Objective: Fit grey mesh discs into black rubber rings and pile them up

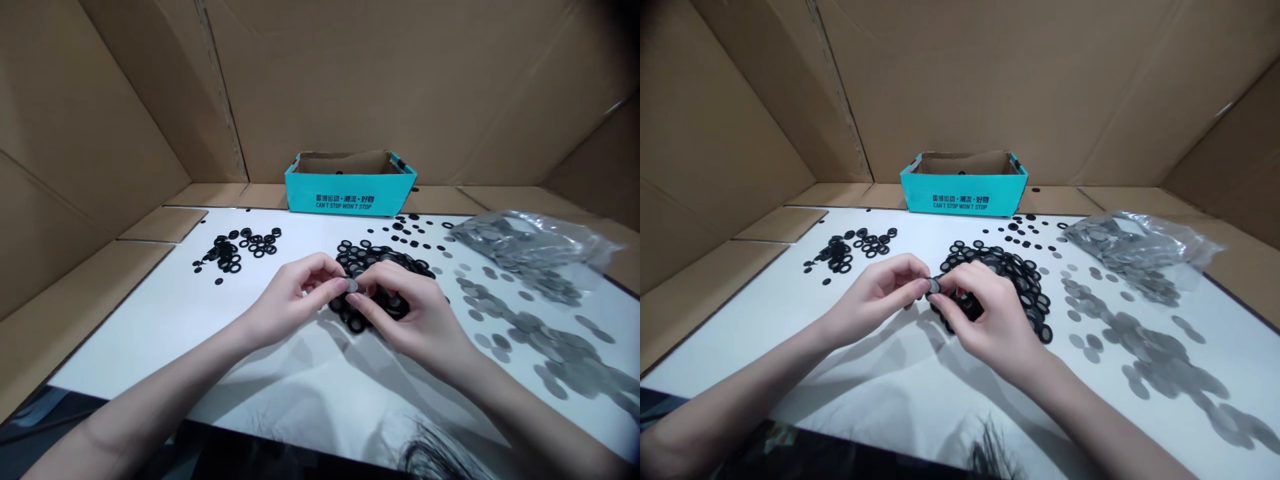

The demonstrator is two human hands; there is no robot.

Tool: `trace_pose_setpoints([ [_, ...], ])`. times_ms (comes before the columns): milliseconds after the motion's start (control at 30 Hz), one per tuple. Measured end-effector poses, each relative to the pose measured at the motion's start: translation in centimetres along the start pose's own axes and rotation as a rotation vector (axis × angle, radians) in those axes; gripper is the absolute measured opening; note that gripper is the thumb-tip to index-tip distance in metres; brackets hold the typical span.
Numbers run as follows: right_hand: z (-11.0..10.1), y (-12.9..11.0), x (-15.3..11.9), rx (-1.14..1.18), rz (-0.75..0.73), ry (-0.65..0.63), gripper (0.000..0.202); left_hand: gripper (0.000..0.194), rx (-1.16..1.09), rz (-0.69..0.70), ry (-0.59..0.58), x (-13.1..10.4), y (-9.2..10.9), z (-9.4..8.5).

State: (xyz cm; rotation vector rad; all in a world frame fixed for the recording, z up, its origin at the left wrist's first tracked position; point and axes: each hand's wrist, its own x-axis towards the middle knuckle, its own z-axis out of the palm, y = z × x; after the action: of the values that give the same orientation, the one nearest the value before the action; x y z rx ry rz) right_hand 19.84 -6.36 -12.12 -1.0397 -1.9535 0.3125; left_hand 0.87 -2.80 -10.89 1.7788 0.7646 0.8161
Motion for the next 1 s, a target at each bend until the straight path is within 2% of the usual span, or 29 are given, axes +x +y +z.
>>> trace_pose_setpoints([
  [267,-0.8,0.0,0.3,0.214,0.126,-0.130,0.021,0.012,0.268,0.080,-0.081,-0.2,0.4,-1.2],
  [467,-0.5,0.2,0.1,0.148,0.090,-0.146,0.019,0.013,0.339,0.048,-0.167,-0.4,0.6,-1.8],
  [567,-0.3,0.2,0.0,0.080,0.061,-0.116,0.018,0.011,0.234,-0.014,-0.132,-0.4,0.5,-1.5],
  [667,-0.2,0.1,0.0,0.013,0.005,-0.069,0.018,0.010,0.132,-0.005,-0.081,-0.4,0.4,-1.0],
  [867,-0.6,-0.2,0.2,-0.057,-0.089,-0.024,0.012,0.009,0.227,0.098,-0.044,-0.4,0.6,-0.8],
  [1000,-0.7,-0.1,0.3,-0.062,-0.111,-0.017,0.013,0.010,0.211,0.101,-0.052,-0.3,0.5,-0.6],
])
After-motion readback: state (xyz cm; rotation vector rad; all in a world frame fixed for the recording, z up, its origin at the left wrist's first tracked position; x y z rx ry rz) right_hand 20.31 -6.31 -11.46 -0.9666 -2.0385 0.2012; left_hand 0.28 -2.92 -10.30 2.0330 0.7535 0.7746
